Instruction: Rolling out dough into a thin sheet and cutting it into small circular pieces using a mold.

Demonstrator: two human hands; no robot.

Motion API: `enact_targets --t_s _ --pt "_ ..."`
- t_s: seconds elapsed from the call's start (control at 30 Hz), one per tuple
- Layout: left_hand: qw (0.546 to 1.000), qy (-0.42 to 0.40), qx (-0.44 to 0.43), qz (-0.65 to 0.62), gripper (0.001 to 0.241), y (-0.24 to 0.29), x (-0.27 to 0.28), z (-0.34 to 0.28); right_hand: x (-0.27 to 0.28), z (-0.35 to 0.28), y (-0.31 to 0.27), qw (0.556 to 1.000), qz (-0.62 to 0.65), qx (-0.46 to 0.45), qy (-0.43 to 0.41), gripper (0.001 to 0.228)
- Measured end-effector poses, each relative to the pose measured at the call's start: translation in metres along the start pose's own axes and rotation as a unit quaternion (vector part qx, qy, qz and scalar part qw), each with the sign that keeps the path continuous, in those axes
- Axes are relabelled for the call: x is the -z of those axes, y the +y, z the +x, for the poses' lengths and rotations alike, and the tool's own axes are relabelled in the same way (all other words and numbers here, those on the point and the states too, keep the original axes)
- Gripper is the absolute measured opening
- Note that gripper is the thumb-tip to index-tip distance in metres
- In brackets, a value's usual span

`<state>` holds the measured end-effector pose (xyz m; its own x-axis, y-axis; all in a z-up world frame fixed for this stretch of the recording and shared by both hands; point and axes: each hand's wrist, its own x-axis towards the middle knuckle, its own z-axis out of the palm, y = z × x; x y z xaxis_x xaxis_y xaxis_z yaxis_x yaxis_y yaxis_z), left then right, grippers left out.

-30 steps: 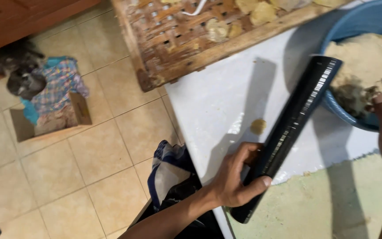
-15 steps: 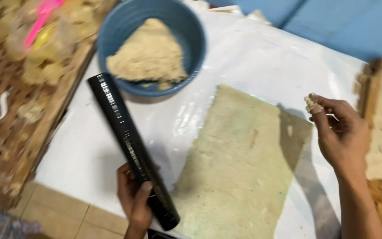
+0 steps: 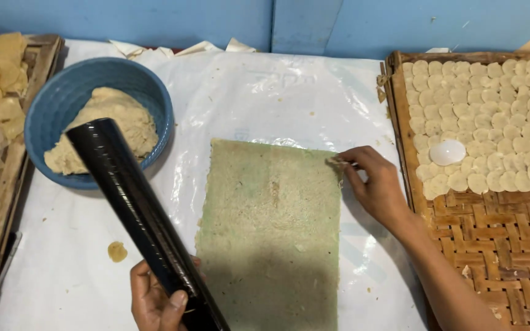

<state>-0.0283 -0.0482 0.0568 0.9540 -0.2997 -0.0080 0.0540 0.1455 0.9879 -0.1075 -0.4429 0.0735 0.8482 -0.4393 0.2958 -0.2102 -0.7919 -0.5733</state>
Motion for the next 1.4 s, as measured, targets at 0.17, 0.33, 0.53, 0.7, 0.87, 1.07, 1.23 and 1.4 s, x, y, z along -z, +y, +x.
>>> enact_targets --t_s 0.17,0.33,0.53,0.7,0.87,1.07,1.23,1.4 --pt "0.998 -0.041 -0.024 0.048 0.066 -0.002 -0.014 0.001 -0.019 0.008 -0.011 0.997 0.026 0.021 -0.071 0.016" --pt "0.997 -0.054 -0.002 0.051 0.067 0.005 -0.024 0.007 -0.022 0.008 -0.020 0.994 -0.033 0.097 -0.040 0.017" --pt "0.992 -0.099 0.027 0.071 0.072 0.058 -0.051 0.034 -0.013 0.003 -0.028 0.982 -0.080 0.158 -0.057 0.022" --pt "0.971 -0.202 0.037 0.120 0.075 0.082 -0.073 0.068 -0.008 -0.005 -0.022 0.983 -0.076 0.150 -0.073 0.031" --pt "0.896 -0.273 -0.031 0.348 0.051 0.101 -0.113 0.099 0.001 -0.015 -0.012 0.990 -0.037 0.120 -0.070 0.038" --pt "0.681 -0.293 -0.421 0.522 0.049 0.029 -0.124 0.145 0.000 -0.036 0.013 0.955 0.043 0.172 0.236 0.017" --pt "0.618 -0.310 -0.505 0.516 0.044 -0.005 -0.143 0.168 0.015 0.006 -0.018 0.963 -0.036 0.166 0.209 0.023" --pt "0.626 -0.332 -0.500 0.497 0.044 -0.018 -0.151 0.182 0.003 0.033 -0.029 0.993 -0.092 0.047 0.057 0.041"
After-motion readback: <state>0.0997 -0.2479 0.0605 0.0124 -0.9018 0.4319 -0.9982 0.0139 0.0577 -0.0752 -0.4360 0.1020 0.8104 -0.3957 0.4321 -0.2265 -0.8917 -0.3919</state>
